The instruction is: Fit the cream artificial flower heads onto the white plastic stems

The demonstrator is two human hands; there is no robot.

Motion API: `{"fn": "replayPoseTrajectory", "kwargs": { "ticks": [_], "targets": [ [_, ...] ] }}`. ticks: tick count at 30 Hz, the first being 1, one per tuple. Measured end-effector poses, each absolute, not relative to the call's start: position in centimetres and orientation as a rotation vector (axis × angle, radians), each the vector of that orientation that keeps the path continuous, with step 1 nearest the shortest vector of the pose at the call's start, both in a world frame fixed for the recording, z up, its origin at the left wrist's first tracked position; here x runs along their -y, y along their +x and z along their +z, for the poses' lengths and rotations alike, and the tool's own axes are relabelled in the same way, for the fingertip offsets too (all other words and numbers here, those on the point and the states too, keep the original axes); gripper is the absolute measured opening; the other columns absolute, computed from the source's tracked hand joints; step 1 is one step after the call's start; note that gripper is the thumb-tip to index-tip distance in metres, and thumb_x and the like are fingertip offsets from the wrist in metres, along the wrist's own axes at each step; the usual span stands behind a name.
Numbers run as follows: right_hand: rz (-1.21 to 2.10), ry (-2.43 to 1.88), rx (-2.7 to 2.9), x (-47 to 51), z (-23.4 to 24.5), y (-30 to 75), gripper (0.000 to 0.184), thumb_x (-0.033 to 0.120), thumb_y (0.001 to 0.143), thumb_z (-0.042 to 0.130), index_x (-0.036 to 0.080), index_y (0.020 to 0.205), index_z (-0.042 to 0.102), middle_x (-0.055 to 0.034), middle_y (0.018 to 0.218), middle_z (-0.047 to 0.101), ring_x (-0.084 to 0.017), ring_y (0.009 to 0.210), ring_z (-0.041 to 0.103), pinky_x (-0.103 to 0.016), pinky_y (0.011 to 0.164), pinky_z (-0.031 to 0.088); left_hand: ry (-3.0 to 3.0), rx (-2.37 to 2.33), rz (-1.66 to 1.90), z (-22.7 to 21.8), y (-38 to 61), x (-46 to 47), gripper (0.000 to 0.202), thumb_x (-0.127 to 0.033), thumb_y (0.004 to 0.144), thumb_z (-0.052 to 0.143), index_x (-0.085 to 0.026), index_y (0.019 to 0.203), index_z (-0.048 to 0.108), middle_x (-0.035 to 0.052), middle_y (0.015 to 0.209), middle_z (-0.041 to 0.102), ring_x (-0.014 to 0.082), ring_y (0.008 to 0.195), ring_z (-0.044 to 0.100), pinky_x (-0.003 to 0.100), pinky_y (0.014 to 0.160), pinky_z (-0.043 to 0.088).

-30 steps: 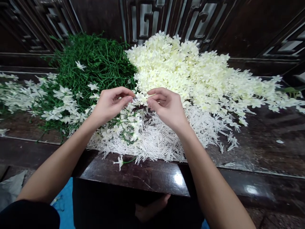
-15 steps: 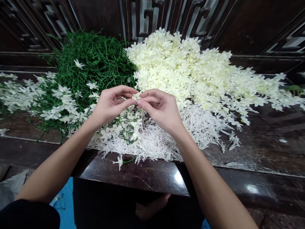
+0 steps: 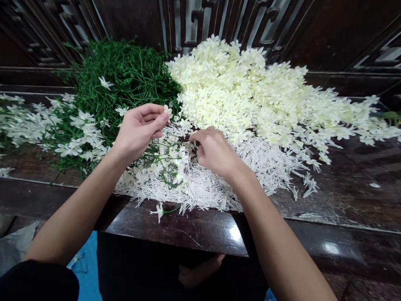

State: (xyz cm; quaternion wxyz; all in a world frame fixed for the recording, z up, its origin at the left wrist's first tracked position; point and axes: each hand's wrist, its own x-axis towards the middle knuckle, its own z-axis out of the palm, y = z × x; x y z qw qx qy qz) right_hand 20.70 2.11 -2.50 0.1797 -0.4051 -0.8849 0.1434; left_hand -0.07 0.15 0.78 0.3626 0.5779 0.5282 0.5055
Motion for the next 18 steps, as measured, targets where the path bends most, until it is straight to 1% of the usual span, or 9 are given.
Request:
{"fn": "replayPoseTrajectory", "kwargs": {
  "ticks": [1,3,7,10,13,15,18],
  "targets": [
    [0.380,-1.155,2.505,-2.2,-2.6,20.8,0.040,0.008,0.083,0.050,0.018,0.115,0.072,-0.0065,0.115,0.072,-0.029,0.115,0.060,-0.052,0.102,0.048,1.495,-1.368,1.295,0.8,-0.1,-0.1,0.022,-0.038,0.087,0.070,-0.017,0.095,0.069,0.0066,0.086,0.068,0.0112,0.071,0.063,0.021,0.052,0.049],
    [0.336,-1.133,2.521,-2.4,-2.7,20.9,0.035,0.011,0.086,0.053,0.017,0.114,0.074,-0.0084,0.111,0.072,-0.030,0.109,0.060,-0.052,0.099,0.049,1.499,-1.360,1.282,0.9,-0.2,-0.1,0.022,-0.038,0.088,0.069,-0.017,0.092,0.070,0.0067,0.085,0.067,0.0111,0.072,0.062,0.021,0.052,0.048],
    [0.289,-1.070,2.555,-2.4,-2.8,20.6,0.027,0.014,0.092,0.052,0.012,0.099,0.077,-0.0132,0.098,0.072,-0.030,0.096,0.058,-0.049,0.092,0.051,1.485,-1.331,1.271,0.9,0.0,-0.1,0.019,-0.035,0.089,0.068,-0.016,0.089,0.071,0.0064,0.082,0.067,0.0106,0.069,0.060,0.022,0.052,0.048],
    [0.302,-1.097,2.531,-2.3,-2.8,20.4,0.029,0.011,0.093,0.046,0.014,0.090,0.074,-0.0131,0.094,0.071,-0.029,0.094,0.057,-0.047,0.088,0.051,1.467,-1.314,1.258,0.6,0.1,-0.2,0.018,-0.034,0.087,0.068,-0.017,0.088,0.072,0.0065,0.081,0.068,0.0111,0.067,0.060,0.023,0.052,0.048],
    [0.314,-1.179,2.463,-2.2,-2.6,20.4,0.028,0.009,0.093,0.042,0.015,0.088,0.069,-0.0126,0.091,0.069,-0.028,0.093,0.058,-0.046,0.084,0.050,1.425,-1.291,1.257,0.4,0.0,-0.4,0.017,-0.033,0.084,0.070,-0.017,0.088,0.073,0.0069,0.082,0.069,0.0115,0.068,0.061,0.022,0.051,0.048],
    [0.377,-1.250,2.352,-2.0,-2.2,20.3,0.025,0.009,0.092,0.044,0.016,0.086,0.067,-0.0113,0.089,0.069,-0.026,0.087,0.061,-0.043,0.079,0.050,1.410,-1.285,1.261,0.4,0.0,-0.4,0.015,-0.031,0.083,0.071,-0.017,0.088,0.073,0.0070,0.082,0.070,0.0109,0.067,0.060,0.022,0.051,0.047],
    [0.644,-1.272,2.049,-1.9,-1.4,20.0,0.014,0.013,0.089,0.053,0.018,0.084,0.065,-0.0079,0.087,0.069,-0.021,0.079,0.064,-0.039,0.074,0.052,1.398,-1.283,1.258,0.7,0.1,-0.3,0.013,-0.027,0.080,0.074,-0.016,0.086,0.073,0.0069,0.082,0.072,0.0096,0.063,0.058,0.022,0.052,0.048]
  ]
}}
